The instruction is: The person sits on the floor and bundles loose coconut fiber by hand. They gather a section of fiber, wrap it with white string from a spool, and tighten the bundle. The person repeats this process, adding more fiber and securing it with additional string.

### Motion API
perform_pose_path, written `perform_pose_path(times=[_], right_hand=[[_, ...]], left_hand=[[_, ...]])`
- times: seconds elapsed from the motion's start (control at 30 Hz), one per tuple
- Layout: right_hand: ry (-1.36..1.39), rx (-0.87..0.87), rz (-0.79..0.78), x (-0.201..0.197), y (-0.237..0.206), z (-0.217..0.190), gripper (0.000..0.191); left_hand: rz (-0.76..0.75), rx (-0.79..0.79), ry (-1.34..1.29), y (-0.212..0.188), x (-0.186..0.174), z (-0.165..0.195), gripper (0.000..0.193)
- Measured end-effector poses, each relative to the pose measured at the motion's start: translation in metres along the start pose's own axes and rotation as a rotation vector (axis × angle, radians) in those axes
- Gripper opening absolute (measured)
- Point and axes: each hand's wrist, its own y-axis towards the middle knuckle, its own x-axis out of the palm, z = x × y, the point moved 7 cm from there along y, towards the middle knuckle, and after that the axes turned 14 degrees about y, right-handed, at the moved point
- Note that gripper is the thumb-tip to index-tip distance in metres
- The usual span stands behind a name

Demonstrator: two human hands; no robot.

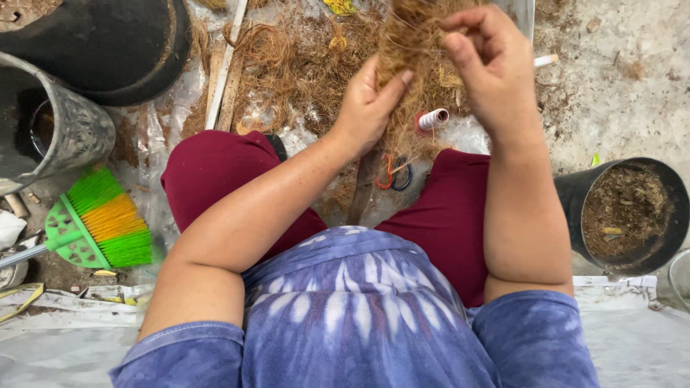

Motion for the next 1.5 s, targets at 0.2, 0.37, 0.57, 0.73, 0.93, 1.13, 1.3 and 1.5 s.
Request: perform_pose_path(times=[0.2, 0.37, 0.57, 0.73, 0.93, 1.13, 1.3, 1.5], right_hand=[[-0.306, -0.022, -0.048, 0.008, -0.012, -0.023, 0.03], [-0.198, -0.033, -0.059, 0.0, -0.011, -0.011, 0.051], [0.089, 0.181, -0.06, -0.003, 0.001, 0.02, 0.048], [0.402, 0.132, -0.233, 0.016, 0.004, 0.014, 0.041], [0.589, 0.149, -0.445, 0.043, 0.0, 0.02, 0.048], [0.503, 0.249, -0.337, 0.033, -0.004, 0.037, 0.04], [0.41, 0.118, -0.186, 0.017, -0.003, 0.026, 0.035], [0.361, -0.024, -0.082, 0.019, -0.008, 0.012, 0.034]], left_hand=[[0.057, 0.071, 0.127, 0.009, -0.014, -0.004, 0.028], [0.065, 0.129, 0.205, 0.014, -0.016, 0.003, 0.034], [-0.172, -0.089, -0.292, 0.012, -0.007, 0.022, 0.032], [-0.616, -0.241, -0.482, -0.006, 0.01, 0.046, 0.03], [-0.799, -0.229, -0.558, -0.012, 0.016, 0.052, 0.039], [-0.942, -0.197, -0.588, -0.013, 0.025, 0.042, 0.058], [-0.578, -0.152, -0.074, 0.019, 0.0, 0.001, 0.091], [-0.269, -0.024, 0.135, 0.023, -0.018, -0.012, 0.086]])
